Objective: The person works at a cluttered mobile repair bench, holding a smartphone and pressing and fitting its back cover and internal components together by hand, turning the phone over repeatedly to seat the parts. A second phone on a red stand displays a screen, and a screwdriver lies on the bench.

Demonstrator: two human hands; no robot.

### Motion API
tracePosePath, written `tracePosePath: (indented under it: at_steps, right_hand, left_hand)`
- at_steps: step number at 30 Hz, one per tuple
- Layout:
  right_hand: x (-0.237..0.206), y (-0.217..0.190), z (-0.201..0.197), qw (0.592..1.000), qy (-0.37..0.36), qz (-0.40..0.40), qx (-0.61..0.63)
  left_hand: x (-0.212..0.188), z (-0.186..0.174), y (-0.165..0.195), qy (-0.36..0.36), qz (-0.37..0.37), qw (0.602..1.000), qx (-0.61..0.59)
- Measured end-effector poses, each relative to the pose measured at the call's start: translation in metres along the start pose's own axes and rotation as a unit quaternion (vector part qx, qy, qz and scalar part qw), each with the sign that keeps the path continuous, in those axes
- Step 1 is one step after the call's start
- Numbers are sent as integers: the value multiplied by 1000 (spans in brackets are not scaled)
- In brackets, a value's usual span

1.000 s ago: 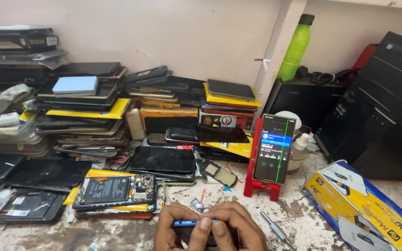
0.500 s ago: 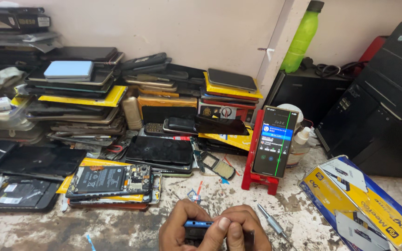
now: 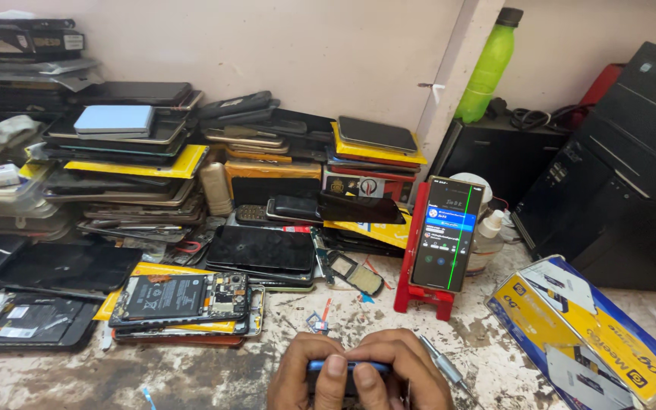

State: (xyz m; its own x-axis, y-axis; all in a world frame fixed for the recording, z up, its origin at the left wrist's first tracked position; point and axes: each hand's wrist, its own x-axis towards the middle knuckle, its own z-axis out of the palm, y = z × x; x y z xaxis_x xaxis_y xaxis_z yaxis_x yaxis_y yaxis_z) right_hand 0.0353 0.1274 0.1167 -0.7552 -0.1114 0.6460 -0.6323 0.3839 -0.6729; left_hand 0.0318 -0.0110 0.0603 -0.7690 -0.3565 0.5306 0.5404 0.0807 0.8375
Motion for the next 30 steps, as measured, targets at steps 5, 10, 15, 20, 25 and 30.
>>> tracePosePath:
  at_steps: [5, 10, 15, 20, 25, 30]
  right_hand:
    - [-6, -11, 16, 997, 67, 34, 7]
    - [-22, 9, 28, 995, 103, -9, 9]
    - [-21, 20, 32, 992, 105, 29, 58]
    - [-8, -4, 24, 998, 58, 25, 7]
    - [4, -31, 12, 992, -28, -18, -120]
    - [-1, -22, 19, 993, 47, -61, -90]
  left_hand:
    - [5, -3, 12, 10, 33, 999, 4]
    - [2, -11, 10, -6, -14, 1000, 15]
    - [6, -20, 1, -69, -53, 984, -155]
    - [13, -31, 5, -49, 49, 998, -3]
    - [16, -25, 13, 7, 90, 994, 62]
    - [12, -10, 21, 30, 135, 985, 106]
